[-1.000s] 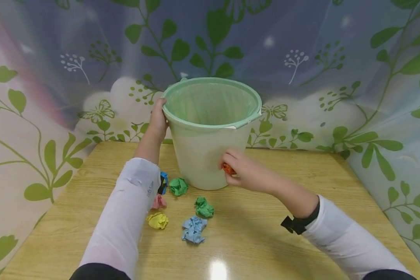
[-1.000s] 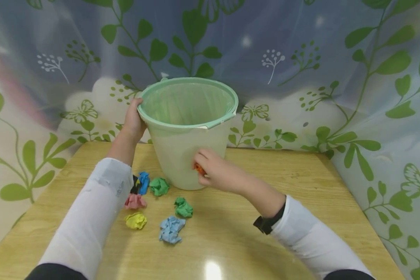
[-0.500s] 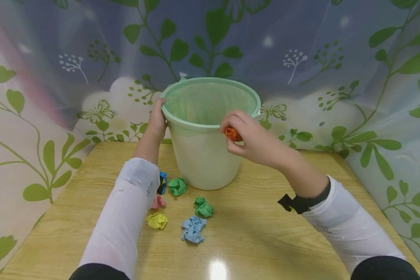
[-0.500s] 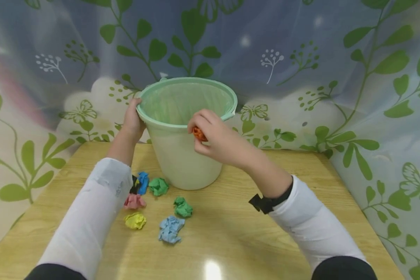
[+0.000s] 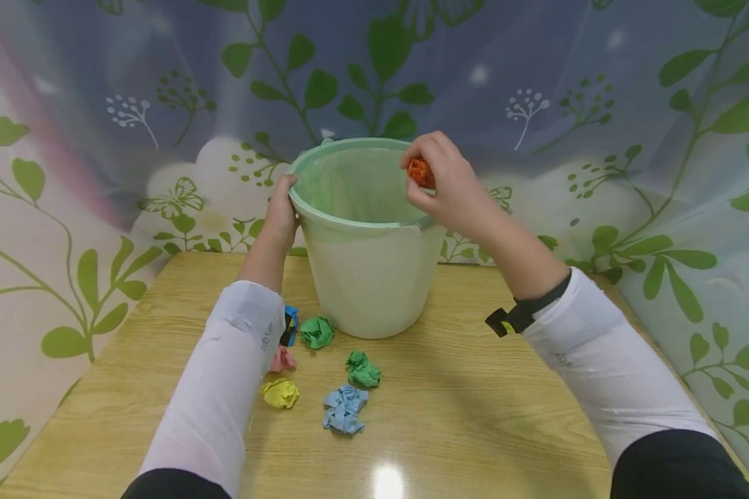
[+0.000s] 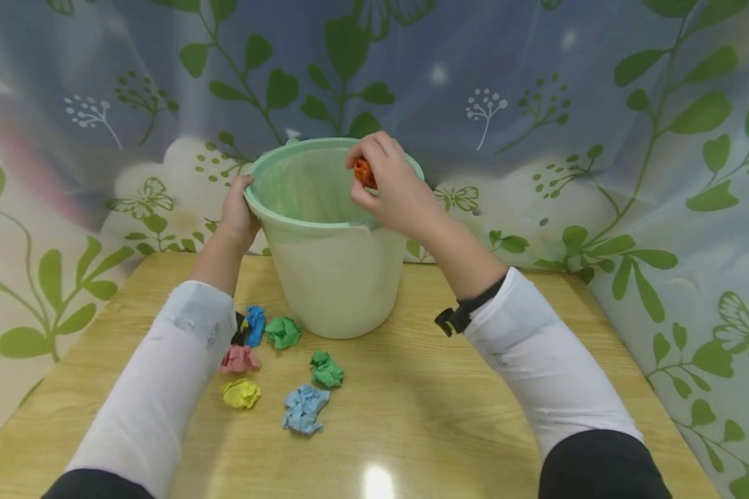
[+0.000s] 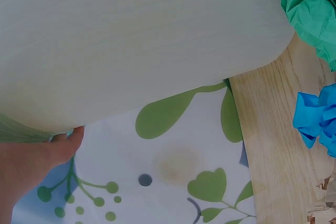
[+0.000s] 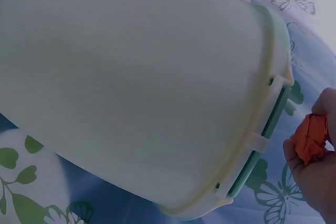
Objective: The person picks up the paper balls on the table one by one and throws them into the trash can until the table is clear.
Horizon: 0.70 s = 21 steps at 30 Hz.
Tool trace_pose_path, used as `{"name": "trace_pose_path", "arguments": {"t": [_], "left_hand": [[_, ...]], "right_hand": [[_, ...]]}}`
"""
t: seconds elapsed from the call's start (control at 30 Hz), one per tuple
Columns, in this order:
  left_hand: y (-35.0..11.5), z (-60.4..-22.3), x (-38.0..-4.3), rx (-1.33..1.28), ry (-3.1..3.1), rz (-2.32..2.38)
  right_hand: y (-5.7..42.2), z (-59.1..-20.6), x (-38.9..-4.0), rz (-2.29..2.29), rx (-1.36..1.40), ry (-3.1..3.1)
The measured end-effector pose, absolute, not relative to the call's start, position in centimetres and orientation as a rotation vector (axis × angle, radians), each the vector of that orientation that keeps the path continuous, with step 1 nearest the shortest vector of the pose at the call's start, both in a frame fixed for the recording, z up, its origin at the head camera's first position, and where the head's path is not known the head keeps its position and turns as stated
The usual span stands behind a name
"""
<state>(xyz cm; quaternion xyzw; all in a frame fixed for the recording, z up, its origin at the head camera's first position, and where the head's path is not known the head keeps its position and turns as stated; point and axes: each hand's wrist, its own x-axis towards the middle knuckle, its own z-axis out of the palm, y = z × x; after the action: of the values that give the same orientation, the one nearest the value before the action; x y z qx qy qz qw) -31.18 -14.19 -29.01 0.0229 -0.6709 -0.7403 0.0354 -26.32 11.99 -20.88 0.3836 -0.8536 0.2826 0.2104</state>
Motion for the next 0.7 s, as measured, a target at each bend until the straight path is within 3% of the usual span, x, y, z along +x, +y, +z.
{"name": "trace_pose_path", "arguments": {"t": [0.7], "left_hand": [[-14.3, -29.2, -31.3, 0.032, -2.057, -2.275]], "right_hand": [[11.6, -21.0, -30.5, 0.769, 0.916, -2.749]]}}
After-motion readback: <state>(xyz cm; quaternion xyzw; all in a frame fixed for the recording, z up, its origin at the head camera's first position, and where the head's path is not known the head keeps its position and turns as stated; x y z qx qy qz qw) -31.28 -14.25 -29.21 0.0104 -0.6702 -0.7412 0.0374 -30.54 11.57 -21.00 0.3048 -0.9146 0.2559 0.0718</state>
